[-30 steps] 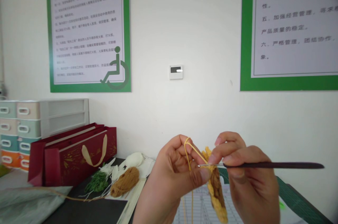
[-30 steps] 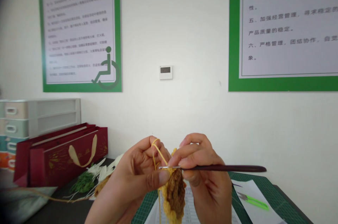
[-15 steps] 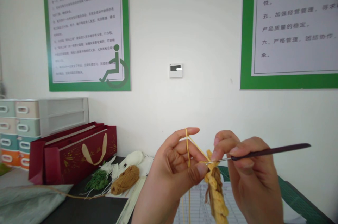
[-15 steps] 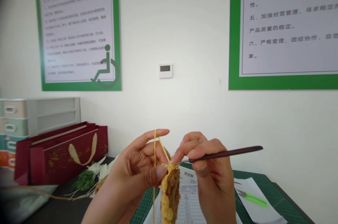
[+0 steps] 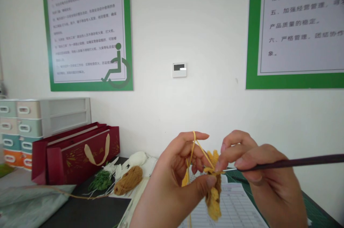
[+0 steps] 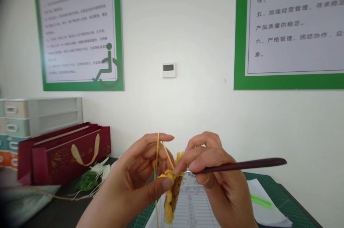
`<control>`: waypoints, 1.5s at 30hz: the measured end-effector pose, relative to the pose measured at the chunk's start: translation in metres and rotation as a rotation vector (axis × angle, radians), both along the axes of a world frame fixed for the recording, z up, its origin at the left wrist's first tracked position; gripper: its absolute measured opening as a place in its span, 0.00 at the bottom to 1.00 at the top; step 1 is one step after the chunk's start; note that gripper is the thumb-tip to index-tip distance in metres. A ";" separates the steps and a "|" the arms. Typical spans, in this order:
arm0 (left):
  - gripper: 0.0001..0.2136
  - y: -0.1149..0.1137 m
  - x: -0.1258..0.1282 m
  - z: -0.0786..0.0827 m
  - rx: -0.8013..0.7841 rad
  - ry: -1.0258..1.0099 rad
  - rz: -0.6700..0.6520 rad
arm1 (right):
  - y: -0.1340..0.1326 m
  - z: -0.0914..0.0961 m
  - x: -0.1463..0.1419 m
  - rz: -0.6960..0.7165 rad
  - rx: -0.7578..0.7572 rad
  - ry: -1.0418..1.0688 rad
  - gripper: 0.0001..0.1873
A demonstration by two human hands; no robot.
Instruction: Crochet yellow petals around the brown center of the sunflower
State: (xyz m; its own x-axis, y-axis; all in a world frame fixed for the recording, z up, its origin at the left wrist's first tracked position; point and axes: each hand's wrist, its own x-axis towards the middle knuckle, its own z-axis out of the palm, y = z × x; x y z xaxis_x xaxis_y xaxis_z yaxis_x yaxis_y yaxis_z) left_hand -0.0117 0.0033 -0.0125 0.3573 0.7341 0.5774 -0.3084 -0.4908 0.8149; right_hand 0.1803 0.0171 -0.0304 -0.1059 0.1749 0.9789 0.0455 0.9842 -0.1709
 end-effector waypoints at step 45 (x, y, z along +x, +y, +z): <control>0.28 -0.009 0.016 0.009 -0.249 -0.298 0.104 | 0.000 -0.004 -0.009 -0.377 0.315 0.015 0.16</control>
